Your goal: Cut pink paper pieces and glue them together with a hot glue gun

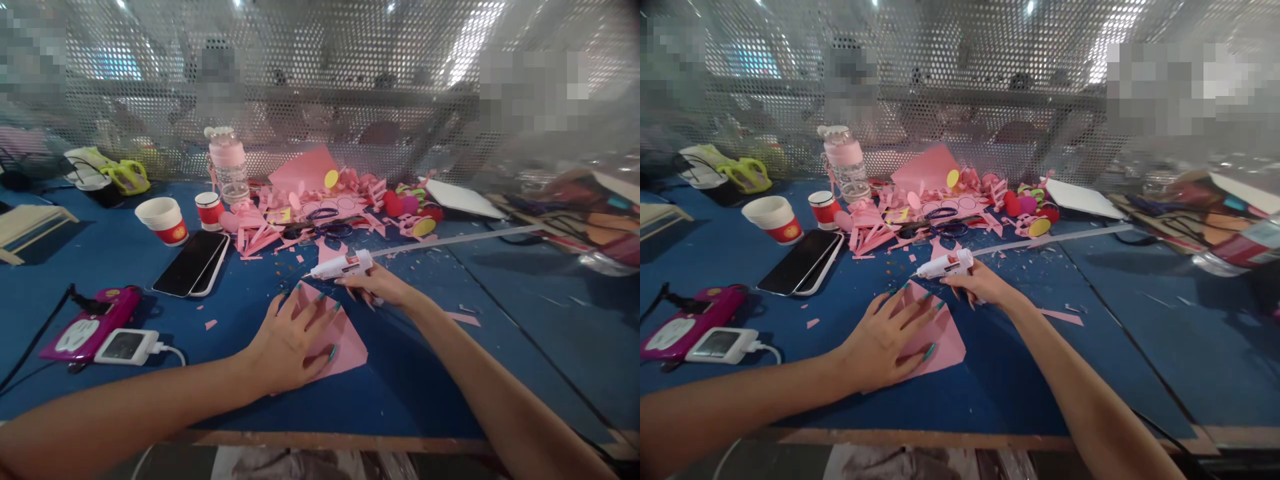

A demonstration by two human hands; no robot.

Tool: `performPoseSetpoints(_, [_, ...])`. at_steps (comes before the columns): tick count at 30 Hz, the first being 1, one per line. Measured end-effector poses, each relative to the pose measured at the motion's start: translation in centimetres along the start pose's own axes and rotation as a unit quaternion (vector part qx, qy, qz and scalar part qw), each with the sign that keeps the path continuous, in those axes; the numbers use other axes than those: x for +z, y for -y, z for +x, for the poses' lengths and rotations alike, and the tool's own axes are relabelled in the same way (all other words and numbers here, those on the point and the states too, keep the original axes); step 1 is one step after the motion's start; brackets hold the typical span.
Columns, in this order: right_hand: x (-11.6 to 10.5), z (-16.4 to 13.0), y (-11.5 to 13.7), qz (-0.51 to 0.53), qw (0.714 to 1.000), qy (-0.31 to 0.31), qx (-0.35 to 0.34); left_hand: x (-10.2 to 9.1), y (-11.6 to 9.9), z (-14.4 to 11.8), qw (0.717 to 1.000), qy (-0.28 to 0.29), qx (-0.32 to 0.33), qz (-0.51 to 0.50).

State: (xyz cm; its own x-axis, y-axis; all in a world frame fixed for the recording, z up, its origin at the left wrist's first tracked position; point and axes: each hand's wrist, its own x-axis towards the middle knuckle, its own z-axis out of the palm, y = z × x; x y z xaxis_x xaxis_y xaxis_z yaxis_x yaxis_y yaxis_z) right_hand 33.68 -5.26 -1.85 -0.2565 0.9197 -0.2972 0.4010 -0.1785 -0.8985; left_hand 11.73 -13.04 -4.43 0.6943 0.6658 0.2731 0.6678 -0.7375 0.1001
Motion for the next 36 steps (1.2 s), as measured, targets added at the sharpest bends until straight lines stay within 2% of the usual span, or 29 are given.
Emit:
performPoseSetpoints(8, [0.26, 0.10, -0.04, -0.041, 0.999, 0.008, -0.002, 0.20, 0.06, -0.03, 1.000, -0.007, -0.001, 0.005])
performPoseSetpoints(14, [0.43, 0.14, 0.05, -0.053, 0.999, 0.011, 0.001, 0.13, -0.07, 0.00, 1.000, 0.009, -0.008, -0.005])
performPoseSetpoints(36, [0.52, 0.01, 0.36, -0.047, 0.999, 0.009, 0.007, 0.10, -0.04, -0.02, 1.000, -0.002, -0.009, 0.001])
